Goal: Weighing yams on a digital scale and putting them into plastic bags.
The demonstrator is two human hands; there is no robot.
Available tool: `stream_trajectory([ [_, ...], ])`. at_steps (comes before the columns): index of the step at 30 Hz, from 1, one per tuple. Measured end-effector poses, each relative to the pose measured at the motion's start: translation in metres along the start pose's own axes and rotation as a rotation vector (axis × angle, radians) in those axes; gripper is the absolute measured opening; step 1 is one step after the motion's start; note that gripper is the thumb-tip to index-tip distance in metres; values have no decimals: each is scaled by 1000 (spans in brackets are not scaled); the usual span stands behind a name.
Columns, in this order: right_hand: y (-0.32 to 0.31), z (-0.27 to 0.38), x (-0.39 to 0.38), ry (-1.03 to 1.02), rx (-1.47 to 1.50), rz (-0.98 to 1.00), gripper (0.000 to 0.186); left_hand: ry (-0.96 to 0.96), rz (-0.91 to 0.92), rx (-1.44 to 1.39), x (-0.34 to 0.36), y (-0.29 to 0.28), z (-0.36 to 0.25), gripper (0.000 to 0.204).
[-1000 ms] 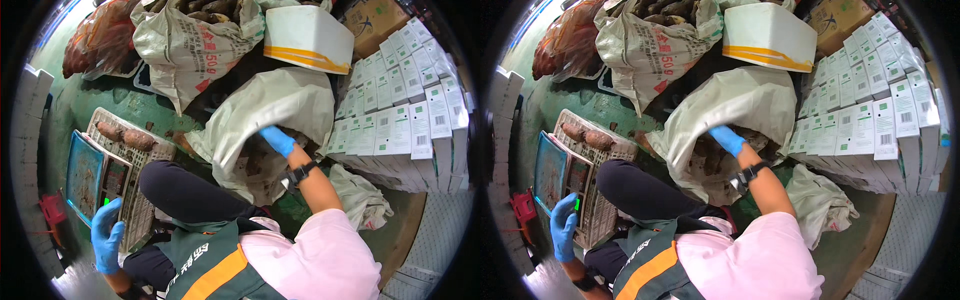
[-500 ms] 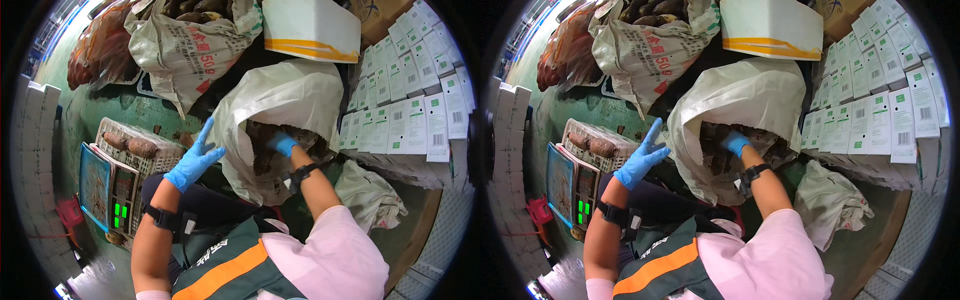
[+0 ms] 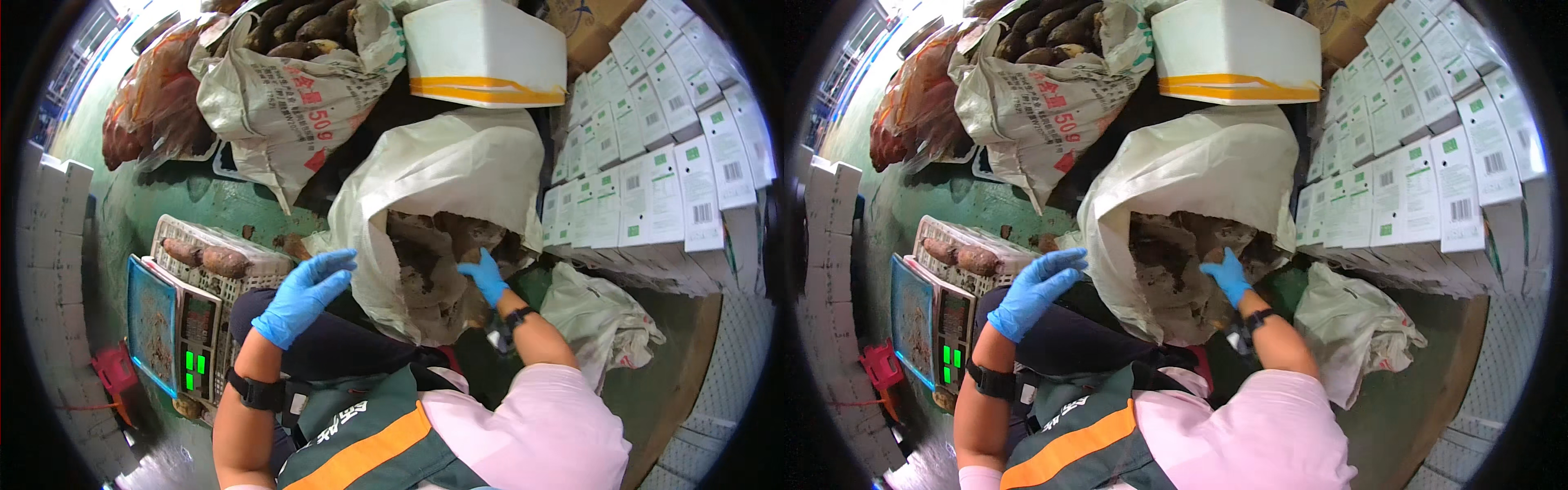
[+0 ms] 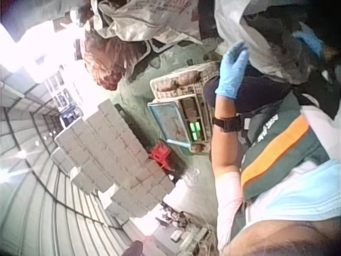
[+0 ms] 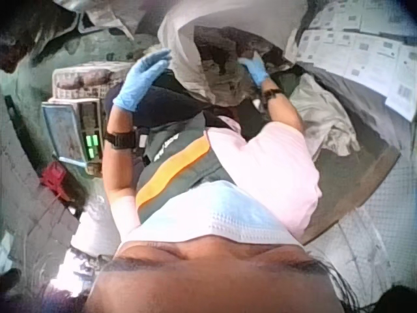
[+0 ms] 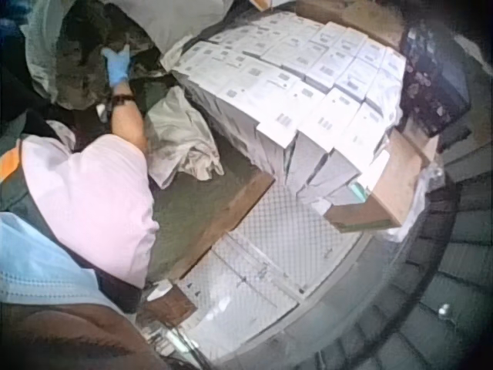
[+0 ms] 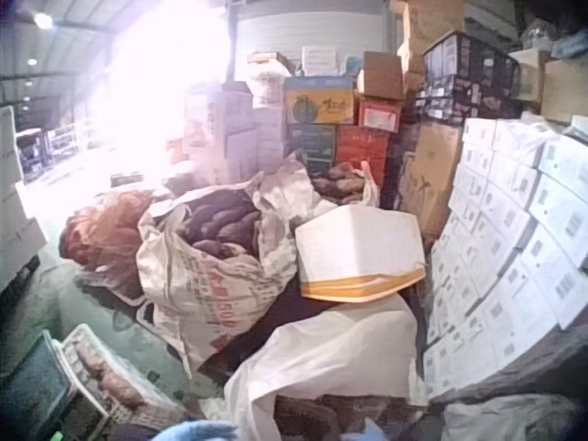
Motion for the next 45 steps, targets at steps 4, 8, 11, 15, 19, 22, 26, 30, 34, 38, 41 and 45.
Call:
stream_trajectory([
  [4, -72, 41, -100, -85, -319, 162, 81, 32, -7, 2, 4, 0, -8, 34],
  [8, -100, 55, -169, -235, -811, 228, 75, 35, 33, 48, 6, 10, -5, 34],
  [11, -123, 116, -191, -267, -1191, 270, 64, 46, 56, 106, 6, 15, -4, 34],
  [15, -126, 208, -189, -641, -1702, 268, 41, 115, 45, 105, -7, 6, -19, 34],
  [19, -124, 303, -223, -524, -2023, 411, 33, 248, 19, 50, -40, -12, -46, 34],
  [22, -132, 370, -266, -452, -2131, 276, 25, 300, -44, 39, -62, -31, -51, 34],
  [26, -123, 463, -312, -480, -2246, 33, 19, 442, -18, -106, -100, -74, -38, 36],
  [30, -144, 545, -391, -511, -2275, -280, 35, 400, -36, -217, -131, -83, -42, 34],
  [34, -116, 621, -424, -843, -2219, -781, 18, 338, -239, -378, -175, -135, -19, 31],
  [38, -41, 656, -464, -1151, -2625, -794, 35, 411, -273, -593, -202, -165, -2, 28],
  [41, 22, 669, -520, -1439, -2794, -803, 33, 507, -182, -638, -203, -185, 15, 28],
  [45, 32, 712, -554, -2080, -2284, -927, 52, 442, -714, -797, -252, -212, 38, 74],
])
Point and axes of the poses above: each hand's wrist, its own x-axis towards the middle knuckle, its own y-axis out of the palm, z = x × y, the point moved 8 cm from there along x, towards the middle knuckle, and after that the axes turned 3 degrees about -x, right-handed, at the moved point
